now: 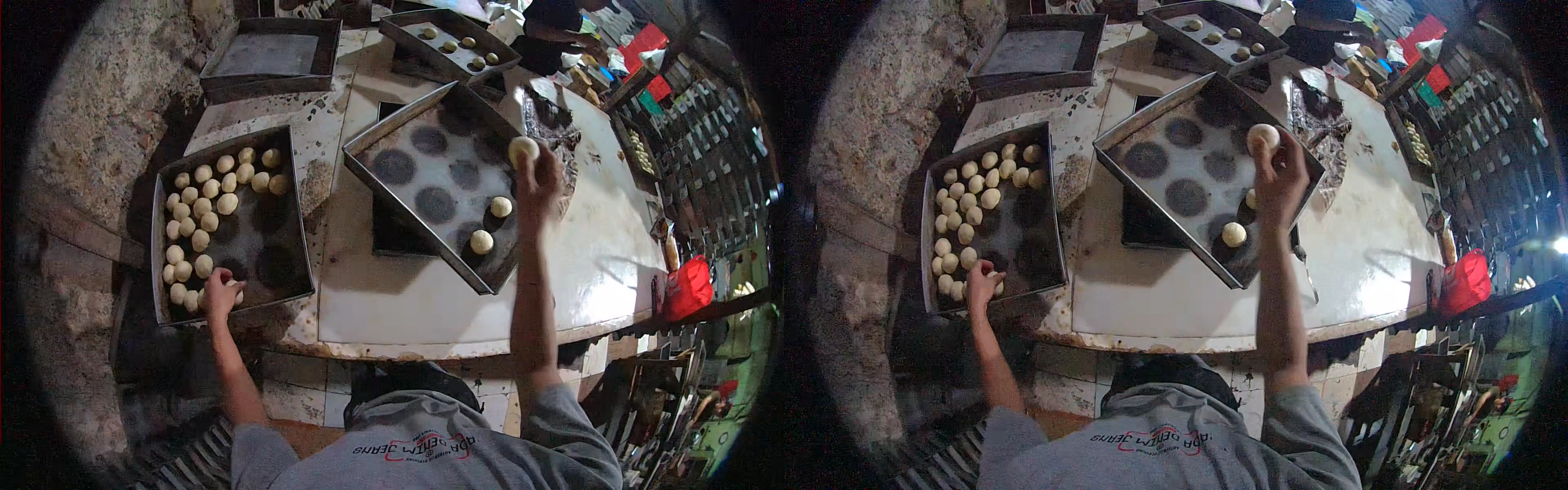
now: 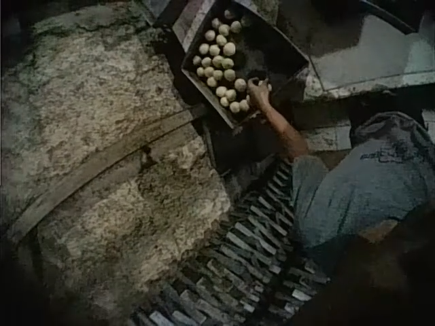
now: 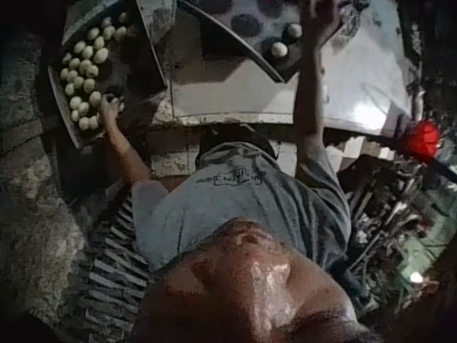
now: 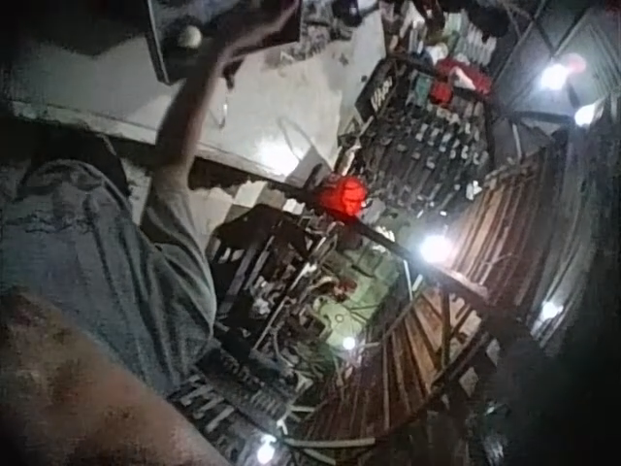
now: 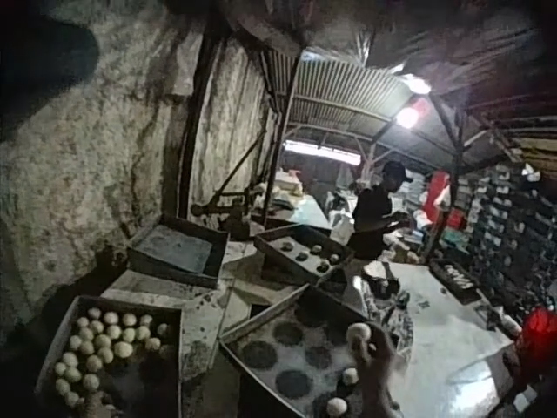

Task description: Preparing bread rolls by filling dough balls with filling using a spoon and placing them on baking trays.

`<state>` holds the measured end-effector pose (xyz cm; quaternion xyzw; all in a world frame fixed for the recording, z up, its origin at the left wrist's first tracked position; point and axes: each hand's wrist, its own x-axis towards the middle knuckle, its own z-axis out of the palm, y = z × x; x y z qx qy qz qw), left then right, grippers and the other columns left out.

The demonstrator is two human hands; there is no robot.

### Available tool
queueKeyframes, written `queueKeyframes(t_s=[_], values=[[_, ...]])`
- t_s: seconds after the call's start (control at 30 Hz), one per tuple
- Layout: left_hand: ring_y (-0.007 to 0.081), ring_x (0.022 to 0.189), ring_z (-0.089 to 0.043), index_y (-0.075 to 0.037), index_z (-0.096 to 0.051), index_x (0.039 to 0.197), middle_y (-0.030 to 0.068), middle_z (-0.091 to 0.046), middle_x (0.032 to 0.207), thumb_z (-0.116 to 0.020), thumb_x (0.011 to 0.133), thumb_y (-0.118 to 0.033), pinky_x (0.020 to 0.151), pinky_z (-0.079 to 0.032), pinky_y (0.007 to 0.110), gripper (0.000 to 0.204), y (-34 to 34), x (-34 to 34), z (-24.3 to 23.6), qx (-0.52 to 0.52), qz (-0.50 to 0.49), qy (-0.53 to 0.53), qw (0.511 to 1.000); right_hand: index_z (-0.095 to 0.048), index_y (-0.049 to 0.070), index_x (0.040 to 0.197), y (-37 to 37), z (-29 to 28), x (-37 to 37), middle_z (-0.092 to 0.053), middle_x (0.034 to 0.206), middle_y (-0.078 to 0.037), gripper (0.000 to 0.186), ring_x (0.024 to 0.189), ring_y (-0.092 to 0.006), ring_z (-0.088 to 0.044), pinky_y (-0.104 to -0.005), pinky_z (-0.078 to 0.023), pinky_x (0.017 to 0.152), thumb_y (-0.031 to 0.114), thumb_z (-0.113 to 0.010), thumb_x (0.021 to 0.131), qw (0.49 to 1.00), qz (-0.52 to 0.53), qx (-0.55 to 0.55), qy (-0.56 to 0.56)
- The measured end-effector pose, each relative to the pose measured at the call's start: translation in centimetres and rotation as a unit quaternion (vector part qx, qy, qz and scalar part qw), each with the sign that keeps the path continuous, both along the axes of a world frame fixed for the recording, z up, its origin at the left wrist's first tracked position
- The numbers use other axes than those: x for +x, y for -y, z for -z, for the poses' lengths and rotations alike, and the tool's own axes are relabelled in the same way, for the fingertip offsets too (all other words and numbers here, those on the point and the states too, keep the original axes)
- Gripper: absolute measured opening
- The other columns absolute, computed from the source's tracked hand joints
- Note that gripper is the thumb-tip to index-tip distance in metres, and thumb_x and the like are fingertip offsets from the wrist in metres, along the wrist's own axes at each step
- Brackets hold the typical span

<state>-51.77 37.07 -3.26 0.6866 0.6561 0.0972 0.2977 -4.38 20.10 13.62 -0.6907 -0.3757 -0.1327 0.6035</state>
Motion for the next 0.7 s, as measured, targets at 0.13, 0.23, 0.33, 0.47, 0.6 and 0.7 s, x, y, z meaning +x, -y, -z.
queueKeyframes(t_s=[0.13, 0.23, 0.33, 0.47, 0.6, 0.7], values=[[0.0232, 0.089, -0.055, -0.003, -0.050, 0.108, 0.0124, -0.054, 0.100, -0.062, 0.080, -0.019, 0.077, -0.046, 0.037, 0.035, -0.2, -1.5, 1.5, 0.054, -0.127, 0.251, 0.958, -0.060, 0.000, 0.091, -0.8, 9.4, 1.7, -0.058, 0.084, -0.021, 0.030, 0.082, -0.0389, -0.055, -0.0442, -0.044, 0.069, 0.023, -0.065, 0.071, 0.844, -0.078, -0.525, 0.074], [0.0258, 0.111, -0.044, 0.000, -0.034, 0.126, 0.0166, -0.043, 0.121, -0.050, 0.087, -0.031, 0.092, -0.041, 0.038, 0.052, 3.7, -0.9, 1.2, 0.061, -0.257, 0.734, 0.625, -0.060, 0.000, 0.090, 6.0, 8.4, 0.0, -0.058, 0.084, -0.017, 0.028, 0.079, -0.0334, -0.055, -0.0407, -0.043, 0.070, 0.022, -0.064, 0.073, 0.968, 0.016, -0.245, 0.044], [0.0268, 0.112, -0.043, 0.002, -0.031, 0.126, 0.0178, -0.041, 0.123, -0.047, 0.088, -0.033, 0.091, -0.043, 0.037, 0.054, 8.5, 2.1, -0.9, -0.033, -0.240, 0.863, 0.444, -0.059, 0.001, 0.091, 14.6, 7.0, 2.5, -0.058, 0.083, -0.013, 0.023, 0.077, -0.0283, -0.053, -0.0374, -0.042, 0.072, 0.015, -0.061, 0.073, 0.975, 0.088, -0.205, 0.000], [0.0247, 0.104, -0.048, 0.005, -0.034, 0.123, 0.0173, -0.044, 0.118, -0.057, 0.082, -0.018, 0.090, -0.043, 0.033, 0.053, 14.7, 9.4, -0.7, -0.106, -0.068, 0.850, 0.512, -0.051, 0.004, 0.108, 23.5, 13.5, 11.4, -0.053, 0.100, -0.017, 0.047, 0.094, -0.0334, -0.047, -0.0410, -0.040, 0.081, 0.014, -0.062, 0.063, 0.896, 0.176, -0.398, 0.087], [0.0204, 0.100, -0.051, -0.002, -0.045, 0.117, 0.0113, -0.050, 0.112, -0.056, 0.076, 0.001, 0.088, -0.044, 0.030, 0.042, 26.5, 21.7, -1.3, -0.251, 0.024, 0.751, 0.610, -0.052, 0.013, 0.109, 25.8, 19.0, 12.7, -0.054, 0.102, -0.011, 0.048, 0.099, -0.0337, -0.047, -0.0407, -0.041, 0.080, 0.018, -0.066, 0.064, 0.843, 0.069, -0.531, 0.041], [0.0165, 0.095, -0.054, -0.005, -0.052, 0.113, 0.0070, -0.056, 0.106, -0.060, 0.075, 0.000, 0.086, -0.043, 0.028, 0.039, 35.9, 28.7, -3.4, -0.229, 0.290, 0.435, 0.821, -0.058, 0.007, 0.092, 26.8, 21.4, 14.5, -0.058, 0.078, -0.013, 0.022, 0.077, -0.0319, -0.055, -0.0400, -0.043, 0.065, 0.015, -0.059, 0.072, 0.907, 0.047, -0.412, 0.075]])
